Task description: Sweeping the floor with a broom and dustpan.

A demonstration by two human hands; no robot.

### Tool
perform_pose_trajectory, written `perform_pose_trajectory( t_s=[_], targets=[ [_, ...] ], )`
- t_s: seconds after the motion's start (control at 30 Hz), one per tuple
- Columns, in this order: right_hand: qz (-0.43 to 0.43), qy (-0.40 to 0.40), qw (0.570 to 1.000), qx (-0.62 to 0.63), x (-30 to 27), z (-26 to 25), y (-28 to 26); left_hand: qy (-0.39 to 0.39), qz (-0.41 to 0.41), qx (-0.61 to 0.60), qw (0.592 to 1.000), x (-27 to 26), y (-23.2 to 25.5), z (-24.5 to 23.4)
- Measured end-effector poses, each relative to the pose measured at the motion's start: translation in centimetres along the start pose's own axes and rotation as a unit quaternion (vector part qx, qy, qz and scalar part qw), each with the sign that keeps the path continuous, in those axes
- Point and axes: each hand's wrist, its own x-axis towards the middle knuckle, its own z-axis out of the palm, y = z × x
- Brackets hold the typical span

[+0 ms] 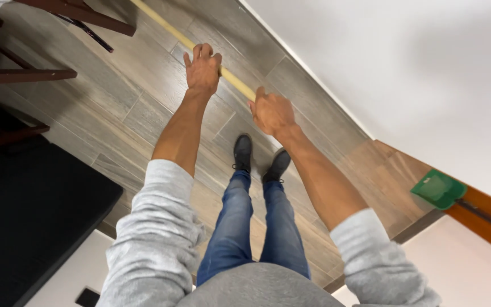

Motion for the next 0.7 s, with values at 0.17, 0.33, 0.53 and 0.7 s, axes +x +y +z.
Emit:
perform_pose_trajectory(
  t_s=[0.17,0.33,0.53,0.7],
  targets=[
    [0.017,0.004,1.0,-0.018,4.6,4.6,3.8,0.009,0.039,0.01,0.999,1.6,0.6,0.4],
    [0.047,-0.005,0.999,-0.017,2.9,5.5,7.9,0.007,0.103,-0.011,0.995,2.9,2.9,7.6],
    [0.05,-0.007,0.998,-0.03,1.1,8.7,11.7,-0.045,0.151,0.032,0.987,1.4,5.9,6.6],
    [0.015,0.052,0.998,-0.045,3.1,9.3,12.8,0.068,0.138,0.001,0.988,5.0,4.8,12.5]
  ],
)
